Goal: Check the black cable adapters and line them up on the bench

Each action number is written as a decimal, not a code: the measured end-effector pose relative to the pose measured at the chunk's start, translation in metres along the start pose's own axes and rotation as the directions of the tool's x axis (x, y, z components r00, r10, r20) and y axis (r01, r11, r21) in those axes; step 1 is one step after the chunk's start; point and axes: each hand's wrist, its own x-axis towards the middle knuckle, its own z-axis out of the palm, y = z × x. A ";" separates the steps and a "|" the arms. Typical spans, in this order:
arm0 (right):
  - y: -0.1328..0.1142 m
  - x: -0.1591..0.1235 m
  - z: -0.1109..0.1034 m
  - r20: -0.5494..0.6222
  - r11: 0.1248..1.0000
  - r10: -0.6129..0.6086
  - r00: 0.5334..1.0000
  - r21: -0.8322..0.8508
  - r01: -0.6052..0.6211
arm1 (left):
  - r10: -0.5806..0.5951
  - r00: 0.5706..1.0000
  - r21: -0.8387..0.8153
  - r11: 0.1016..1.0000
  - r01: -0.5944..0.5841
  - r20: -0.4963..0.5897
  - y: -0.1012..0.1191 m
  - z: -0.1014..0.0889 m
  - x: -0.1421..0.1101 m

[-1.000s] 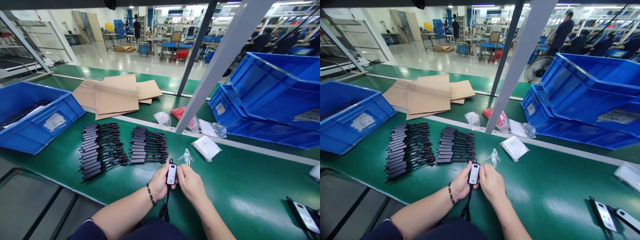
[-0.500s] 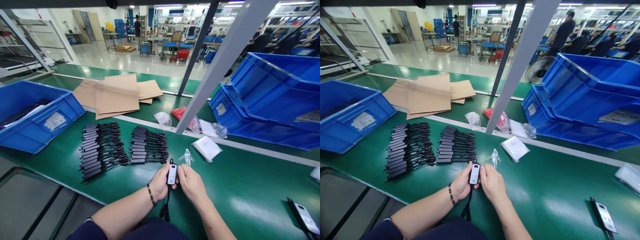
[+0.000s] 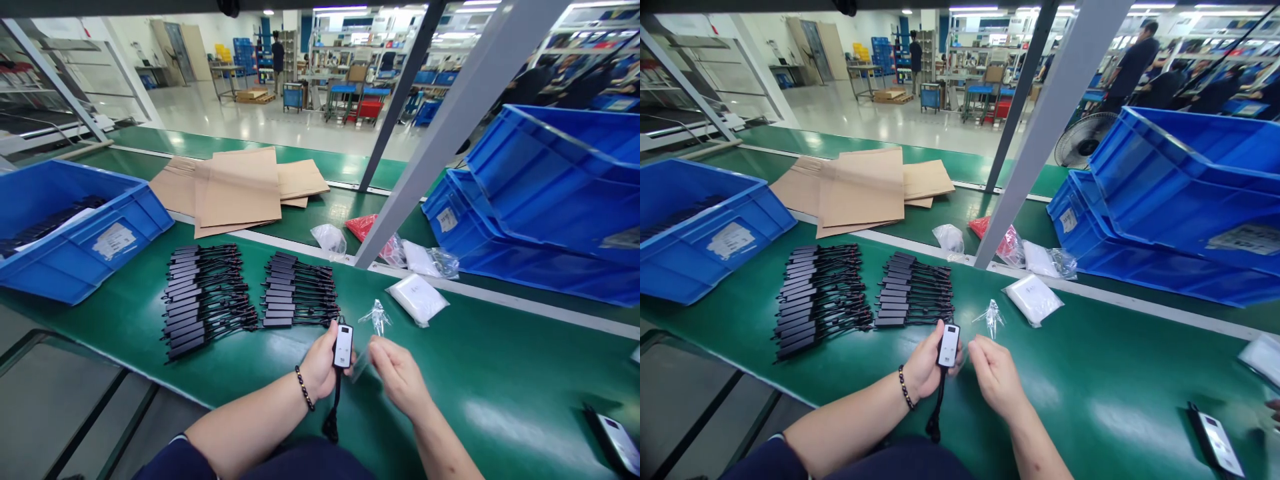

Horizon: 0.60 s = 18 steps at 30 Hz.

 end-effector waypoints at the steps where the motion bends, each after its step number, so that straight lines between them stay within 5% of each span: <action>1: 0.007 0.004 -0.004 -0.032 0.996 0.018 0.999 -0.086 -0.021 | 0.004 1.000 -0.005 1.000 -0.004 -0.009 0.001 0.000 0.000; 5: 0.046 0.031 -0.010 -0.091 0.783 0.165 0.982 -0.593 -0.187 | 0.031 0.999 0.002 1.000 -0.031 -0.027 0.001 -0.001 0.001; 9: 0.072 0.048 -0.012 -0.148 0.680 0.208 0.967 -0.689 -0.252 | 0.048 0.999 -0.007 0.999 -0.048 -0.023 0.002 -0.002 0.001; 14: 0.050 0.021 -0.021 -0.388 0.791 0.201 0.899 -0.477 -0.383 | 0.053 0.999 -0.034 0.998 -0.054 -0.011 0.005 -0.001 0.000; 16: 0.030 0.002 -0.011 -0.321 0.892 0.202 0.925 -0.329 -0.309 | 0.064 0.998 -0.049 0.997 -0.064 -0.012 0.003 0.000 -0.001; 18: 0.012 -0.016 0.008 -0.110 0.960 0.157 0.981 -0.214 -0.178 | 0.075 0.997 -0.052 0.996 -0.075 -0.007 0.001 0.001 -0.002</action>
